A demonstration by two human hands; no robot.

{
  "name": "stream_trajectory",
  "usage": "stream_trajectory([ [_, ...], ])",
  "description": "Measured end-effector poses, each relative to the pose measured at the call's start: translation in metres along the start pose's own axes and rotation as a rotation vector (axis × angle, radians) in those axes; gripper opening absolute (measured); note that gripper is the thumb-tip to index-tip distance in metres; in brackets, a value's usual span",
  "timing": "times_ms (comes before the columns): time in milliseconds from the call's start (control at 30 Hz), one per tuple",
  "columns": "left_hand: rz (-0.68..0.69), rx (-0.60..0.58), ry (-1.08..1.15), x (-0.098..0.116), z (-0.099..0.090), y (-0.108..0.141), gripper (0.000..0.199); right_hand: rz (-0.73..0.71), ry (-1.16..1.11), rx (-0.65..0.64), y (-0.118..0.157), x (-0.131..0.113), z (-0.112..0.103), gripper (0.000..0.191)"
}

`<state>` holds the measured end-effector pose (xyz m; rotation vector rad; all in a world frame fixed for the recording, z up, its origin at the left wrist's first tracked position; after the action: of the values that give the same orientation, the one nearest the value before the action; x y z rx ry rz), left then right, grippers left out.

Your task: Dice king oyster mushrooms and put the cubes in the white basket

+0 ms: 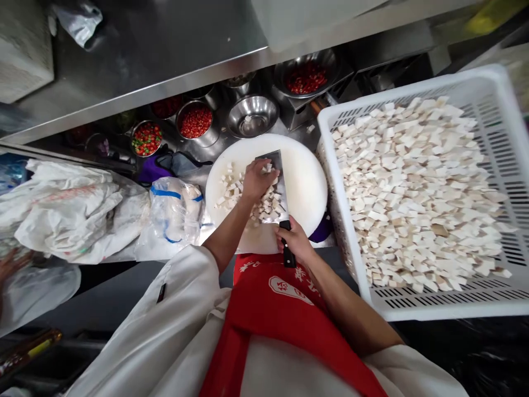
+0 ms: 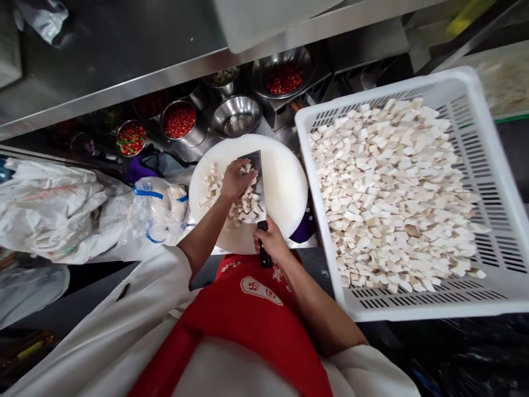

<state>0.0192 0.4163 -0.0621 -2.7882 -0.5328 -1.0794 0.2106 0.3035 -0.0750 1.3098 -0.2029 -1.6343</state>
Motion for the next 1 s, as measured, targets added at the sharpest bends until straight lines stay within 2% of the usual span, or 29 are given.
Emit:
stream_trajectory([
  [100, 0.049, 0.014, -0.047, 0.038, -0.014, -0.014, 0.04, -0.011, -0.118, -0.047, 0.018, -0.027, 0.0, 0.037],
  [200, 0.174, 0.025, -0.061, 0.095, -0.011, -0.04, 0.044, -0.093, -0.184, -0.013, 0.039, -0.065, -0.018, 0.037],
  [267, 0.281, 0.02, -0.028, 0.136, 0.004, -0.064, 0.045, -0.163, -0.181, 0.04, 0.051, -0.093, -0.04, 0.039],
  [333, 0.356, 0.003, 0.015, 0.173, 0.028, -0.09, 0.045, -0.227, -0.147, 0.105, 0.061, -0.12, -0.07, 0.041],
  [400, 0.369, -0.043, 0.07, 0.201, 0.056, -0.11, 0.042, -0.277, -0.074, 0.191, 0.067, -0.142, -0.103, 0.04],
  [467, 0.318, -0.099, 0.123, 0.22, 0.084, -0.116, 0.041, -0.298, 0.033, 0.291, 0.069, -0.157, -0.135, 0.038],
  [533, 0.277, -0.127, 0.137, 0.232, 0.105, -0.102, 0.048, -0.29, 0.131, 0.371, 0.066, -0.166, -0.16, 0.036],
  [600, 0.312, -0.131, 0.072, 0.242, 0.12, -0.073, 0.057, -0.278, 0.17, 0.402, 0.061, -0.168, -0.175, 0.035],
  [667, 0.398, -0.141, -0.029, 0.251, 0.132, -0.042, 0.057, -0.283, 0.151, 0.402, 0.06, -0.166, -0.18, 0.033],
  [733, 0.45, -0.153, -0.103, 0.254, 0.143, -0.023, 0.05, -0.296, 0.111, 0.396, 0.068, -0.163, -0.179, 0.031],
  [800, 0.426, -0.158, -0.142, 0.251, 0.152, -0.023, 0.049, -0.3, 0.091, 0.402, 0.085, -0.156, -0.176, 0.029],
  [867, 0.337, -0.174, -0.18, 0.242, 0.159, -0.036, 0.049, -0.286, 0.103, 0.412, 0.108, -0.146, -0.174, 0.027],
  [933, 0.263, -0.2, -0.228, 0.232, 0.161, -0.048, 0.047, -0.259, 0.119, 0.43, 0.133, -0.132, -0.176, 0.027],
  [1000, 0.244, -0.236, -0.27, 0.225, 0.156, -0.053, 0.042, -0.234, 0.1, 0.477, 0.156, -0.114, -0.183, 0.027],
])
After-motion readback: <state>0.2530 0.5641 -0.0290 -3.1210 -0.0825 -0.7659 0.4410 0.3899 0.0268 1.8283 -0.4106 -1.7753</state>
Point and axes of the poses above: each hand's wrist, its own y-axis away from the middle knuckle, its own z-axis out of the palm, x = y × z, the point moved 6 cm from there along -y, towards the middle knuckle, and after that the axes turned 3 degrees about -x, right-handed, at the moved point
